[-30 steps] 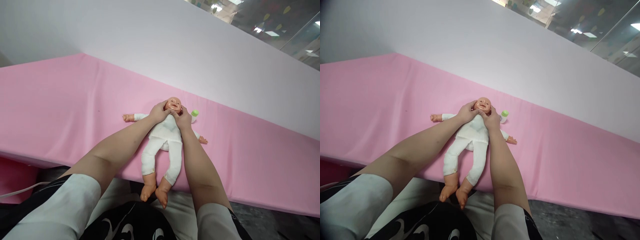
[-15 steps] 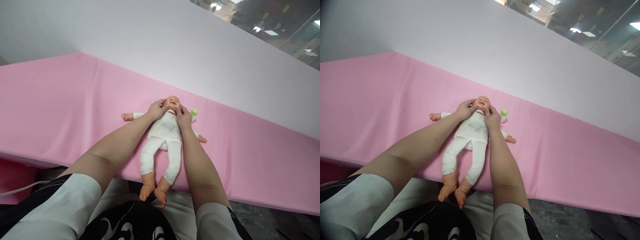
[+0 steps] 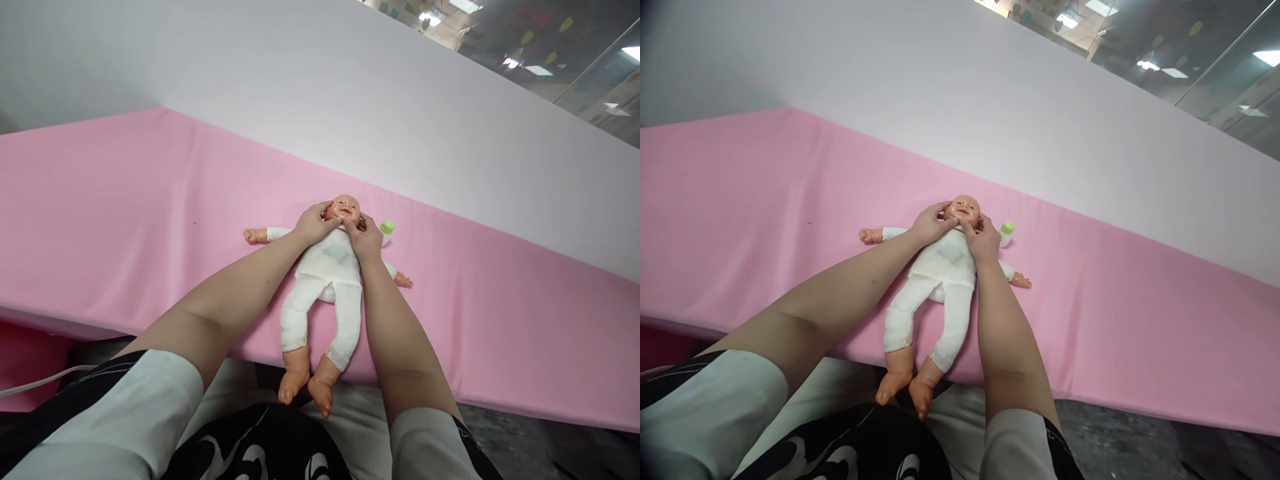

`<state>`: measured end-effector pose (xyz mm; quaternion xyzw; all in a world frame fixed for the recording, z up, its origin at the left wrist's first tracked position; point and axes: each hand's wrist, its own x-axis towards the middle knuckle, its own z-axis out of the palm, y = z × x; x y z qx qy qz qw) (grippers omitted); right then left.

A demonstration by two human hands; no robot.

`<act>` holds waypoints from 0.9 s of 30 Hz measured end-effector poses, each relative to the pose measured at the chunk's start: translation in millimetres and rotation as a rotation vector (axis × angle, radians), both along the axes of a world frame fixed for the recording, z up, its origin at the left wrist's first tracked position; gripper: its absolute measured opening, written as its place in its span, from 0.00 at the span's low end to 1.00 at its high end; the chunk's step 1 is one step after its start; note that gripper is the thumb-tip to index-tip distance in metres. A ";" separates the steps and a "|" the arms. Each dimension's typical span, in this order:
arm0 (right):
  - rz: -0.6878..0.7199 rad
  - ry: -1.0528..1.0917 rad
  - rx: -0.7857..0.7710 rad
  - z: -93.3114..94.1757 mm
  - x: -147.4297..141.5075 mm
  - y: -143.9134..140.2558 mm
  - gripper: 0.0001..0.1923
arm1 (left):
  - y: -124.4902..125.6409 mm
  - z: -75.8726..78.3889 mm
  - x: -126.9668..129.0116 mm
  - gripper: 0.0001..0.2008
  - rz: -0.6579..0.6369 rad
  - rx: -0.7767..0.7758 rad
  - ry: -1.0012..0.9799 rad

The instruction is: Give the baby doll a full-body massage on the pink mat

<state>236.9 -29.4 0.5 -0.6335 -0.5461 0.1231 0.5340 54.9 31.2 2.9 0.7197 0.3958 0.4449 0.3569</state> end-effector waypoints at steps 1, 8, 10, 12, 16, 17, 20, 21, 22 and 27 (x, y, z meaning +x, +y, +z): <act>-0.002 -0.007 -0.006 0.5 -0.6 0.0 0.39 | -0.6 0.6 0.1 0.35 -0.001 0.006 -0.003; -0.054 -0.046 -0.026 2.9 -1.1 -0.7 0.37 | -3.1 4.1 0.3 0.32 0.017 0.031 0.033; -0.031 -0.029 -0.026 3.0 0.3 -0.4 0.34 | -2.1 2.7 -0.1 0.30 0.013 0.051 0.040; -0.008 -0.006 -0.027 3.2 1.6 -0.5 0.32 | -0.6 0.7 -0.5 0.29 0.006 0.074 0.041; 0.000 0.000 -0.010 3.6 2.8 -2.0 0.28 | 2.7 -3.4 -0.4 0.26 0.004 0.105 0.026; -0.002 -0.016 0.000 3.5 3.0 -2.3 0.28 | 3.6 -4.3 -0.3 0.26 0.002 0.106 0.018; -0.003 -0.073 0.029 2.6 3.5 -2.8 0.25 | 6.1 -6.5 -0.1 0.26 -0.012 0.099 -0.002; -0.006 -0.085 0.034 2.3 3.6 -2.7 0.24 | 6.9 -7.2 -0.1 0.26 -0.015 0.092 -0.004; -0.013 -0.094 0.037 1.9 3.6 -2.7 0.24 | 7.6 -7.8 -0.1 0.27 -0.013 0.082 -0.005; -0.029 -0.116 -0.043 2.9 1.7 -2.9 0.28 | 7.7 -9.0 0.6 0.29 -0.034 0.079 -0.011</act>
